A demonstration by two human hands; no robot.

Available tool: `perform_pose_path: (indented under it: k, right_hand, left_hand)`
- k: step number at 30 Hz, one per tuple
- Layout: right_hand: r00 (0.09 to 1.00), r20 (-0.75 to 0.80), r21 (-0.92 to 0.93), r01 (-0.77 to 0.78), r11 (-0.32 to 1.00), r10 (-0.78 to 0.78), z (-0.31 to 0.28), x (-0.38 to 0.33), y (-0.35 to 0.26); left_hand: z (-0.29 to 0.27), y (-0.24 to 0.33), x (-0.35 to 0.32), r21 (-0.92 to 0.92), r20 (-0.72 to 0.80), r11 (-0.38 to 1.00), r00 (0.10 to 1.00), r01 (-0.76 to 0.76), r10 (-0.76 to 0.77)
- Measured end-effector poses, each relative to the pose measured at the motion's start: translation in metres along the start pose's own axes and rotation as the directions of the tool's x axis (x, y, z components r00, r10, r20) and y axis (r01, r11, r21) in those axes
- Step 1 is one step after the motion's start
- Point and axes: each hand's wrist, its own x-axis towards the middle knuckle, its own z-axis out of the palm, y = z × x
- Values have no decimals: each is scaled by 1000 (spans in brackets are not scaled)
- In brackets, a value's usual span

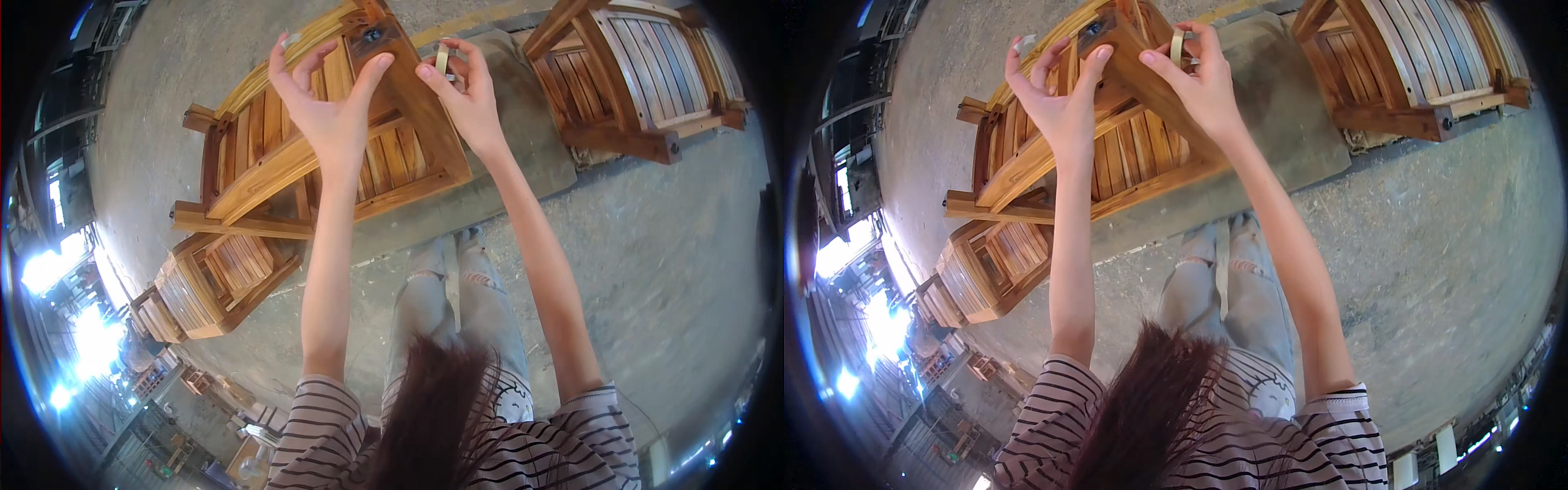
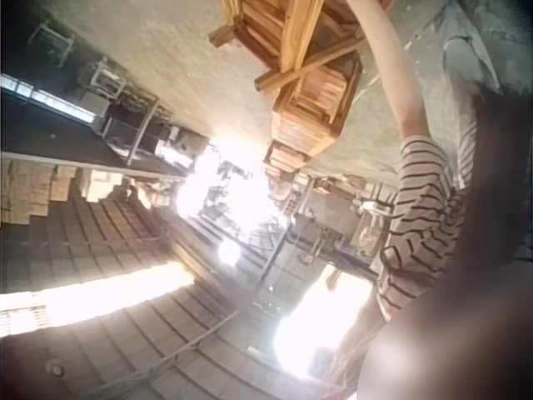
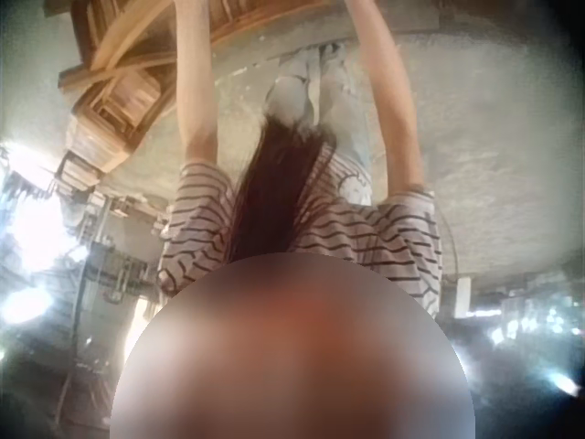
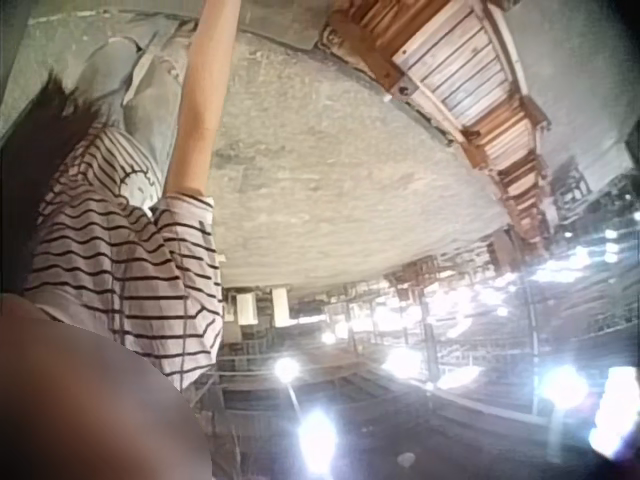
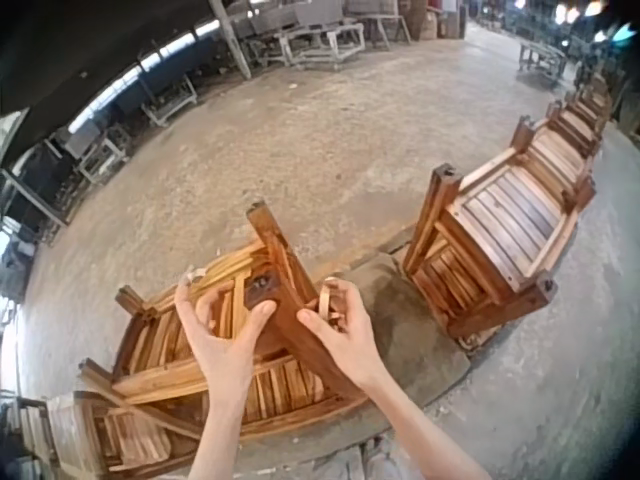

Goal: Taping specific joints or points on wooden stools in a factory.

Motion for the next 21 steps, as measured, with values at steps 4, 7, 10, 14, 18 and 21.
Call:
perform_pose_path:
  k: [4,7,10,14,18,21]
  right_hand:
    - [999,-41,-42,2,999,-4,10,12,-6]
    - [999,-46,-80,-21,997,18,15,17,-13]
    - [998,-54,-96,5,995,-10,18,22,-8]
    - [998,-62,-106,5,994,-11,21,24,-3]
    - [997,-80,-182,-18,983,4,20,27,-2]
    - [996,-81,-195,21,981,-37,26,28,-2]
  left_hand:
    - [2,-10,18,-58,-10,997,999,-48,48]
    - [0,-3,24,23,35,1000,999,4,-5]
    - [3,-2,31,143,-33,990,999,22,-17]
    - [-6,2,38,1,-30,999,999,-35,35]
    - [-6,2,39,90,50,975,979,-203,199]
    - [-3,4,38,229,101,934,961,-274,257]
